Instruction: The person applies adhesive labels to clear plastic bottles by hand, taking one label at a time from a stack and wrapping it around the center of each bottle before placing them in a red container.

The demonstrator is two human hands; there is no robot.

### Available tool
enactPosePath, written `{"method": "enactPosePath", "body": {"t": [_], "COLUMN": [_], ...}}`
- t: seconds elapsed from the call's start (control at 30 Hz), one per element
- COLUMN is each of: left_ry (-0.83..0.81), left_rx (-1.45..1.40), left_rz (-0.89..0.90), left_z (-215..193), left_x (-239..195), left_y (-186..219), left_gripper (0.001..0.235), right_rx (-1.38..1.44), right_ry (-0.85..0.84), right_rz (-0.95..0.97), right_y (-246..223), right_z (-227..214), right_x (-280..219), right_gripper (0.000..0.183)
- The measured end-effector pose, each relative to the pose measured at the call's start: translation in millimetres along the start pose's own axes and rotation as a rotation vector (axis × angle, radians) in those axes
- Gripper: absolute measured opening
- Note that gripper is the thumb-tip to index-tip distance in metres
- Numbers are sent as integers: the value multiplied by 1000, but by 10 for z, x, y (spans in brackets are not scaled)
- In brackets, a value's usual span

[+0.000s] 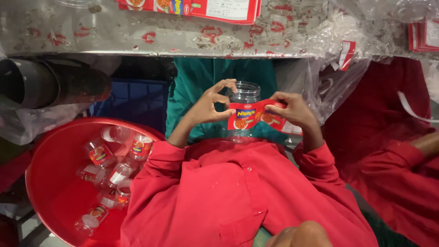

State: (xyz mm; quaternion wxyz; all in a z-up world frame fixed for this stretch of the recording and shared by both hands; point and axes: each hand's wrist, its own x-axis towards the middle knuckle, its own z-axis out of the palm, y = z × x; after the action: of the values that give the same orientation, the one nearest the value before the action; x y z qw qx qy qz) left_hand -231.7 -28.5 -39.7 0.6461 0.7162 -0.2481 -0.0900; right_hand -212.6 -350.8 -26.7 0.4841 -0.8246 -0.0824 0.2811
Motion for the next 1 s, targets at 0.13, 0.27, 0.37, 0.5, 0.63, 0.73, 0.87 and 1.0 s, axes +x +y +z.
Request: {"method": "enactPosePath", "body": {"t": [0.13,0.27,0.37,0.5,0.63,0.73,0.87,1.0], "left_ry": [-66,84,171,499,608,546,526,503], "left_rx": [-19,-568,-810,-845,-374,-56,34,-9], "left_rz": [25,-114,-26,-158,-114,-83,-96,-7], "left_z": [-176,-103,143,486,407,347,306,277], "left_x": [88,88,148,391,481,448,427,377], "left_y": [-115,-379,-679,-657,-116,245,496,596], "left_gripper": [38,64,30,21,14,16,18,25], "right_rx": [-118,-337,-144,456,-231,-561,-543,-580], "right_ry": [55,350,340,419,858,784,724,745], "right_rz": [-92,-427,-453,-520,-645,-755,-823,-782], "right_y": [-72,-325,-481,-704,-848,-895,-969,-1028], "right_z": [203,248,197,330,411,415,473,533], "right_x": [90,121,166,292,104,44,4,-3], "right_gripper": [23,56,70,96,92,52,17,21]}}
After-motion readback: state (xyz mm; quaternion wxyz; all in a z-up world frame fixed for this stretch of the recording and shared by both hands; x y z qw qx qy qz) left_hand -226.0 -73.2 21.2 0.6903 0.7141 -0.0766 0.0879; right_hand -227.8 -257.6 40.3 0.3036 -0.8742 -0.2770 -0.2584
